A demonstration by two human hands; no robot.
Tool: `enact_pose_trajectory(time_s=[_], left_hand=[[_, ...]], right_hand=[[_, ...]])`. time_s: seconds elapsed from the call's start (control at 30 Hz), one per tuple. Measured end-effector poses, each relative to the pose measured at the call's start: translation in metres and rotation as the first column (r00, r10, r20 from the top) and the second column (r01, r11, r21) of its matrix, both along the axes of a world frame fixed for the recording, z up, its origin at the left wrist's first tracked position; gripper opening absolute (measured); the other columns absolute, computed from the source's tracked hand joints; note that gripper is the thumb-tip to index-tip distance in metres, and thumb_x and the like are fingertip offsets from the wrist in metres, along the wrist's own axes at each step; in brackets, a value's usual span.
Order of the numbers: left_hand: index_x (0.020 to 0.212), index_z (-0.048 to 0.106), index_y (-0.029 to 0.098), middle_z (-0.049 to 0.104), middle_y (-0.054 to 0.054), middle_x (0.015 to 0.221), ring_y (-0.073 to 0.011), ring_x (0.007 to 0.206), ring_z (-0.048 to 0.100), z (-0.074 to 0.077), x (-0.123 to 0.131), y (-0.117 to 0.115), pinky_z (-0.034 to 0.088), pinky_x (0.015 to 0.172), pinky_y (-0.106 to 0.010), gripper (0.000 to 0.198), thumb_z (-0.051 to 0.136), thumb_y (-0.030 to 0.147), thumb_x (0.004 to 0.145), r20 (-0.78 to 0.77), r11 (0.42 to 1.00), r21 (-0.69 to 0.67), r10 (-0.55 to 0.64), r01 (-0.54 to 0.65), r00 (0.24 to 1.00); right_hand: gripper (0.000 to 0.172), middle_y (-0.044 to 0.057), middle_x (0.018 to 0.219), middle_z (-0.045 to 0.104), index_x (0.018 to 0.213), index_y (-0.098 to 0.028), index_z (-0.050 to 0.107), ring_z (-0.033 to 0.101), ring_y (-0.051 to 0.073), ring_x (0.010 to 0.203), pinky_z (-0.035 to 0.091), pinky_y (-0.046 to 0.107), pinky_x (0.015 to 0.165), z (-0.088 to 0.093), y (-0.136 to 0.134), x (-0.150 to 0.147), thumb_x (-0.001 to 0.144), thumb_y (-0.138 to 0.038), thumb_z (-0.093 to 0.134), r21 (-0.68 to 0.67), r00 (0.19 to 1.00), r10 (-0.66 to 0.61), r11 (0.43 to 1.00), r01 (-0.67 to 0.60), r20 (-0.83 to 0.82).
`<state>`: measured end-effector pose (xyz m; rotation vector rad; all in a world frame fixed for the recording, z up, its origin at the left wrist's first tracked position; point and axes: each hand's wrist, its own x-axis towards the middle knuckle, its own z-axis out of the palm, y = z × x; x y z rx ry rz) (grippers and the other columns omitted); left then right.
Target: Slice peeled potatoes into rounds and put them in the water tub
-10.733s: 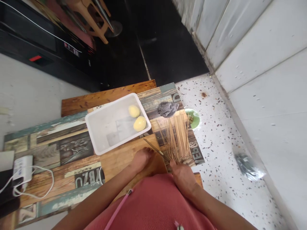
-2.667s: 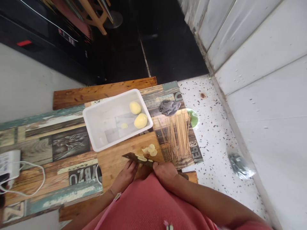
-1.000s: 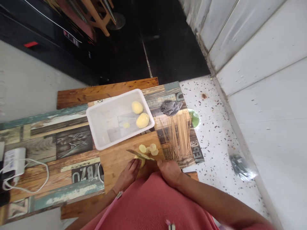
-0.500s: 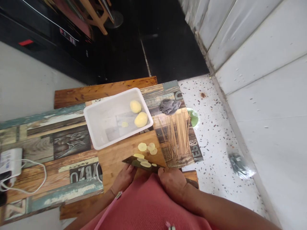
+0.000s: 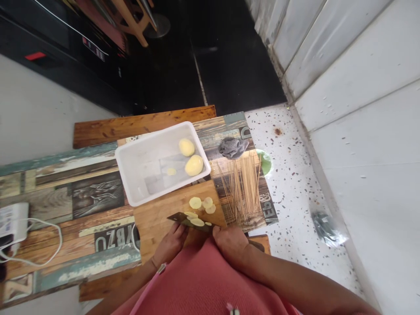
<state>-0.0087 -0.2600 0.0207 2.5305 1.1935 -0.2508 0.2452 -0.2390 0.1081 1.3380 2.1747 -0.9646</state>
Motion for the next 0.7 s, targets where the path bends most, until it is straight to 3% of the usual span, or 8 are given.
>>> enact_pose_trajectory(time_s=[0.17, 0.37, 0.53, 0.7], left_hand=[[0.122, 0.058, 0.012, 0.063, -0.013, 0.117, -0.025, 0.116, 0.055, -0.007, -0.002, -0.001, 0.055, 0.089, -0.032, 0.04, 0.035, 0.006, 0.09, 0.046, 0.98, 0.19, -0.076, 0.066, 0.996], [0.128, 0.053, 0.011, 0.062, -0.014, 0.119, -0.0233, 0.118, 0.055, -0.004, -0.001, 0.001, 0.051, 0.096, -0.034, 0.045, 0.031, 0.005, 0.09, 0.021, 0.981, 0.172, -0.094, 0.089, 0.995], [0.128, 0.052, 0.014, 0.06, -0.014, 0.122, -0.0253, 0.121, 0.052, -0.004, 0.0, -0.005, 0.051, 0.096, -0.038, 0.044, 0.032, 0.007, 0.09, 0.07, 0.991, 0.131, -0.008, -0.001, 0.998], [0.112, 0.061, 0.018, 0.064, -0.011, 0.104, -0.0243, 0.103, 0.061, -0.004, -0.004, -0.007, 0.056, 0.077, -0.032, 0.035, 0.034, 0.011, 0.091, 0.068, 0.998, 0.0, 0.064, -0.064, 0.996]], right_hand=[[0.022, 0.012, 0.082, 0.072, 0.101, -0.012, 0.059, 0.07, 0.021, 0.074, 0.051, 0.027, 0.06, -0.014, 0.01, -0.01, 0.09, -0.005, 0.041, -0.073, 1.0, -0.027, 0.997, 0.025, -0.014], [0.026, 0.01, 0.081, 0.072, 0.102, -0.013, 0.059, 0.069, 0.02, 0.073, 0.047, 0.025, 0.059, -0.029, 0.011, 0.0, 0.097, -0.017, 0.034, -0.043, 0.992, -0.122, 0.992, 0.12, -0.032], [0.022, 0.01, 0.085, 0.071, 0.103, -0.013, 0.06, 0.068, 0.019, 0.075, 0.047, 0.026, 0.06, -0.003, 0.004, 0.012, 0.091, -0.01, 0.041, 0.019, 0.995, -0.05, 0.999, 0.051, -0.085], [0.018, 0.009, 0.08, 0.07, 0.091, -0.014, 0.062, 0.067, 0.019, 0.07, 0.044, 0.026, 0.056, 0.017, -0.013, 0.017, 0.087, -0.007, 0.047, 0.067, 0.999, -0.006, 0.998, 0.009, -0.049]])
